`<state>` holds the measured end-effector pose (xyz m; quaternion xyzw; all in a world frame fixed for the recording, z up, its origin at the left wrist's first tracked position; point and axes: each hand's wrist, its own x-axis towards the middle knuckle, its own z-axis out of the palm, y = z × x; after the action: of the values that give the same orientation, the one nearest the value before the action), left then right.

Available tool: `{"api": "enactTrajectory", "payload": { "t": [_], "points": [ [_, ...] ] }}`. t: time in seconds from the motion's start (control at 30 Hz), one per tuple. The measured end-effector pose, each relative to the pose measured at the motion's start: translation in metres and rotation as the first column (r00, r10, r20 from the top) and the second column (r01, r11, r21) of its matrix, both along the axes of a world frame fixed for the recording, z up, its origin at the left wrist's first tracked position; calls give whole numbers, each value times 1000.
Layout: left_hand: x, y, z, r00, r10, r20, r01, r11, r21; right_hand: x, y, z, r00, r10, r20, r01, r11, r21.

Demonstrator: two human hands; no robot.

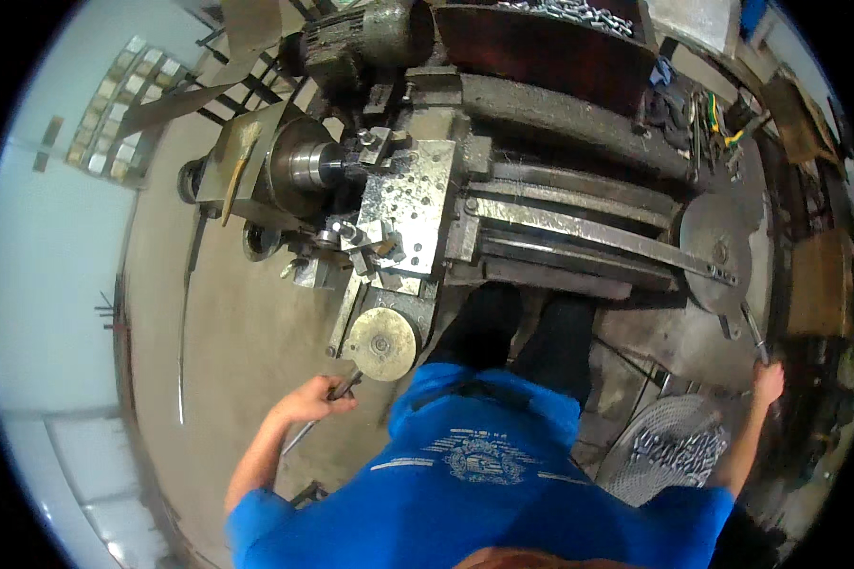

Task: The person operates a metal lathe, repeatedly loading small metal pieces into the chuck, engaging the machine, and collecting the finished parts into a mesh basket. The cycle of loading, machining, and collecting is repeated throughout the clip.

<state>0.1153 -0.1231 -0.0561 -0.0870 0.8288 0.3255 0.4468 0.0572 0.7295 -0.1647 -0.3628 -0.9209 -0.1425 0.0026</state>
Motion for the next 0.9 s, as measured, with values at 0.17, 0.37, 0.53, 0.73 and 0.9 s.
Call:
{"api": "enactTrajectory", "payload": {
  "t": [0.17, 0.37, 0.53, 0.73, 0.9],
  "points": [
    [-13, -52, 1, 898, 438, -28, -414, 867, 278, -97, 17, 25, 997, -37, 70, 23, 980, 198],
    [-68, -172, -100, 933, 80, -352, -239, 867, -436, -56, -30, -10, 924, 252, -288, -194, 957, 215],
    [-129, -228, -159, 857, -172, -486, -249, 687, -683, 24, -137, -36, 859, 204, -469, -341, 912, -227],
    [-151, -223, -203, 782, -172, -599, -346, 680, -647, 51, -225, -11, 892, 199, -405, -371, 834, -407],
    [-153, -195, -272, 450, 241, -860, -816, 502, -287, 3, -283, 51, 872, 217, -439, -437, 750, -496]
  ]
}}
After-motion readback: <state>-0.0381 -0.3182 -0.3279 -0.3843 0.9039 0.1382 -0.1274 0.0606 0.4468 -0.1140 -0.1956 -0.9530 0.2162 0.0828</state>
